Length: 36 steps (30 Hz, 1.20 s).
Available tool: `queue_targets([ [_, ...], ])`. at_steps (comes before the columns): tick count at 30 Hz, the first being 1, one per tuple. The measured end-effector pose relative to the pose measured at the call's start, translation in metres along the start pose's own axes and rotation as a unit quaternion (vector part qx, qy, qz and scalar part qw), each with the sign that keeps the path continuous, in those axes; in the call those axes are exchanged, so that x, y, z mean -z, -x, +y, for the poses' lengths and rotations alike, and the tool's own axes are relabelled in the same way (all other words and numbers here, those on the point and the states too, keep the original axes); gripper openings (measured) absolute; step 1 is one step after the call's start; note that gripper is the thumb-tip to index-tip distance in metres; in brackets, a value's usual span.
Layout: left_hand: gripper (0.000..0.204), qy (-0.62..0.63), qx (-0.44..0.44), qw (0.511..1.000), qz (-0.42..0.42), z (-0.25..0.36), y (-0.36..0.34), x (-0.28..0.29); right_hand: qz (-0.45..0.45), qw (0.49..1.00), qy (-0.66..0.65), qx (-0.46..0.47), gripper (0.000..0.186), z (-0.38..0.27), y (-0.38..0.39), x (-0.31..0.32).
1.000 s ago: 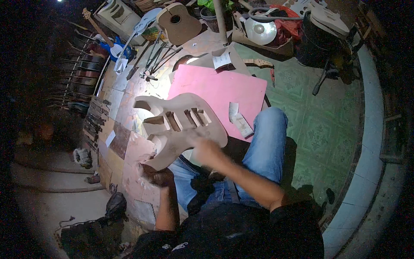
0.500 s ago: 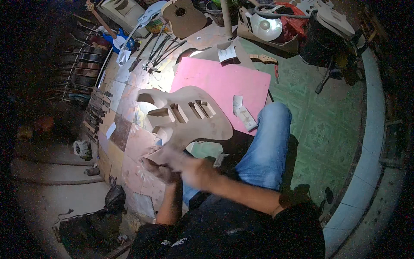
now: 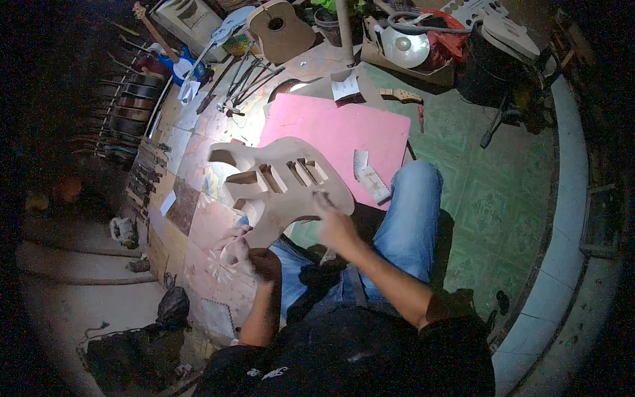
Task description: The person sands the surfaces and edges of a wooden electric guitar body by hand with a piece of sandpaper, rotating the body to reach different sides.
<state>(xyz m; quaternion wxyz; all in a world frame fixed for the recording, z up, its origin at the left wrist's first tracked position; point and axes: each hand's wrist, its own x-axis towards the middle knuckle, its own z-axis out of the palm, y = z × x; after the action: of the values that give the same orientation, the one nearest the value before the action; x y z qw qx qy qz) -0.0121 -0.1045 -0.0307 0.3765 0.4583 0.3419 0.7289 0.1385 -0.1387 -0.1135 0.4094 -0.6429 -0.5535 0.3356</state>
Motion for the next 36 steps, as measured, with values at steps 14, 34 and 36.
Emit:
queue_targets([
  [14,0.031,-0.005,0.066,0.998,-0.011,-0.035,0.025,0.054,-0.022,0.992,-0.064,0.105,0.062,-0.083,0.022,0.008],
  [34,0.023,-0.003,0.065,0.997,0.046,-0.023,0.03,0.043,-0.061,0.995,-0.061,0.05,0.067,-0.078,0.029,0.005],
  [36,0.028,-0.006,0.085,0.996,0.034,-0.023,0.029,0.041,-0.035,0.994,-0.004,0.106,0.065,-0.067,0.029,-0.001],
])
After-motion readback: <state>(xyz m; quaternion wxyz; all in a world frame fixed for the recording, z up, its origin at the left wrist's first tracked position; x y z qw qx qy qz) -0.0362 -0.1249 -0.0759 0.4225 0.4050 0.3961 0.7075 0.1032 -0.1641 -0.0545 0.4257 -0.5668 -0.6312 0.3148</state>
